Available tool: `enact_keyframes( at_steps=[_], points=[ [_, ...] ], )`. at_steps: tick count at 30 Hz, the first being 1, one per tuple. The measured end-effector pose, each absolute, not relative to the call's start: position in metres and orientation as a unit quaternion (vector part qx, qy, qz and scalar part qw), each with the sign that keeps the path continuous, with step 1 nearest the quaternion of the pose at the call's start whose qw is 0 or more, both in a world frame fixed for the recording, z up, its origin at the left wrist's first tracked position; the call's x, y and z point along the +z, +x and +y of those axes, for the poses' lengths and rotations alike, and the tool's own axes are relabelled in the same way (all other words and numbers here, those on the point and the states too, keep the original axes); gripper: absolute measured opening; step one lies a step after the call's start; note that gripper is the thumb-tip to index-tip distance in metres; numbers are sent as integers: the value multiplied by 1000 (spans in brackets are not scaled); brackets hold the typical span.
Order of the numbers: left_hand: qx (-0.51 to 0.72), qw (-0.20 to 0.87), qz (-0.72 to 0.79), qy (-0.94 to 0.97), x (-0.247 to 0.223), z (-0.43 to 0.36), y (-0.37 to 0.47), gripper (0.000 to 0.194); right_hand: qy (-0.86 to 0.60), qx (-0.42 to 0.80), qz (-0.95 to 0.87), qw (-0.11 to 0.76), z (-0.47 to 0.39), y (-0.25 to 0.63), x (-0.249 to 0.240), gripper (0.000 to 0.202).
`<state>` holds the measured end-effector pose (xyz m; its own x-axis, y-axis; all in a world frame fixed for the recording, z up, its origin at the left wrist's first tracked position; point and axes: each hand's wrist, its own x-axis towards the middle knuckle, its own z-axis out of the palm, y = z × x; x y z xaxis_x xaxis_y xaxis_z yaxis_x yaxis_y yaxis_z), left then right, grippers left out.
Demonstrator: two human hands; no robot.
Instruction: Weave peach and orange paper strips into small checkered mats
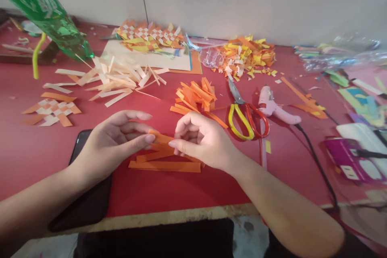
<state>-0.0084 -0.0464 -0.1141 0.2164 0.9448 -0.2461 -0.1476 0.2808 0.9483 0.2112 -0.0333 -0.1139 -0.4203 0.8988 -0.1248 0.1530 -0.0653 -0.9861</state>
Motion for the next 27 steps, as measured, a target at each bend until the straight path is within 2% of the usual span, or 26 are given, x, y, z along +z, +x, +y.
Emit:
enact_keyframes(
  at_steps=[8, 27],
  points=[
    [445, 611, 489, 436, -118, -45, -9, 33, -424, 587, -592, 353, -34, 211, -116, 22],
    [436, 622, 483, 434, -122, -43, -9, 33, -426, 576, -591, 371, -33, 211, -117, 18]
  ],
)
